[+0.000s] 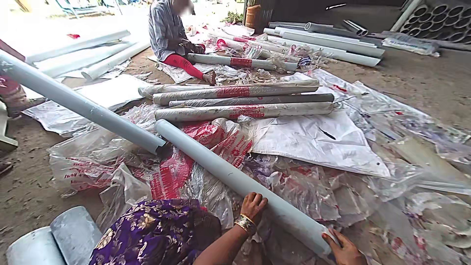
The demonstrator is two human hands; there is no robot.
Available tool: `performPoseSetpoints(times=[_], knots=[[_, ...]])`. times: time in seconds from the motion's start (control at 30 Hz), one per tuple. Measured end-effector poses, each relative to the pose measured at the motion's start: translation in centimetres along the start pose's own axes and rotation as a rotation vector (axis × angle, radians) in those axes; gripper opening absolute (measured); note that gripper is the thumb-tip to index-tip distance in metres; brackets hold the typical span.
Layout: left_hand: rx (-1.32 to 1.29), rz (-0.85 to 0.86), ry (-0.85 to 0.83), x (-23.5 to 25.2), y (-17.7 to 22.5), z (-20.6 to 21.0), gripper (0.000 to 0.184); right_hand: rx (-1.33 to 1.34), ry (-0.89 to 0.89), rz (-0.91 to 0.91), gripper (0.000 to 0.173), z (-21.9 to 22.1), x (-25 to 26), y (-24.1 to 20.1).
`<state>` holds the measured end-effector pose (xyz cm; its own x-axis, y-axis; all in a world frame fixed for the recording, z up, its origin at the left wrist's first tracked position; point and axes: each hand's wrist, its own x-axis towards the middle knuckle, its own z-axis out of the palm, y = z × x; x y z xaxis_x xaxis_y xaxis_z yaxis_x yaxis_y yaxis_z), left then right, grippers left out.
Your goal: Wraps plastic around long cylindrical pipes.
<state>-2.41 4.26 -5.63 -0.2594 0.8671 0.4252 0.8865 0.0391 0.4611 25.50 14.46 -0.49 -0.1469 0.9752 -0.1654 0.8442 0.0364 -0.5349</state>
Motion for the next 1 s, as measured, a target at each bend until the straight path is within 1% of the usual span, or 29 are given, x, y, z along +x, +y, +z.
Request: performPoseSetpoints(times=[0.13, 0.37, 0.47, 0.6, 0.7, 0.77, 0.83, 0.93, 1.0], knots=[[-0.006, 0.039, 0.043, -0.1, -0.4, 0.8, 0.023, 0.000, 0.024, -0.010, 0.042, 0.2, -0.1, 0.3], [-0.033, 0.023, 0.013, 0.3, -0.3, 0.6, 0.021, 0.003, 0.032, -0.039, 0.041, 0.4, 0.0, 0.5], [-0.035, 0.037, -0.009, 0.5, -0.2, 0.2, 0.019, 0.004, 0.025, -0.038, 0.042, 0.3, -0.1, 0.5], [0.008, 0.047, 0.041, 0.3, -0.3, 0.4, 0.012, -0.006, 0.023, -0.024, 0.043, 0.3, 0.0, 0.6], [-0.029, -0.012, 0.071, -0.1, -0.2, 0.2, 0.023, 0.003, 0.034, -0.042, 0.042, 0.4, 0.2, 1.0], [-0.044, -0.028, 0.059, -0.3, -0.4, 0.1, 0.022, 0.007, 0.031, -0.044, 0.043, 0.5, 0.0, 1.0], [-0.041, -0.015, 0.052, -0.2, -0.6, 0.3, 0.020, 0.009, 0.038, -0.046, 0.043, 0.6, -0.1, 1.1], [-0.017, 0.038, 0.101, -0.3, -1.2, 0.8, 0.020, 0.015, 0.071, -0.069, 0.043, 0.8, -0.4, 1.1], [0.004, 0.082, 0.134, -0.7, -1.5, 1.1, 0.020, 0.001, 0.057, -0.071, 0.044, 0.6, -0.8, 0.6]])
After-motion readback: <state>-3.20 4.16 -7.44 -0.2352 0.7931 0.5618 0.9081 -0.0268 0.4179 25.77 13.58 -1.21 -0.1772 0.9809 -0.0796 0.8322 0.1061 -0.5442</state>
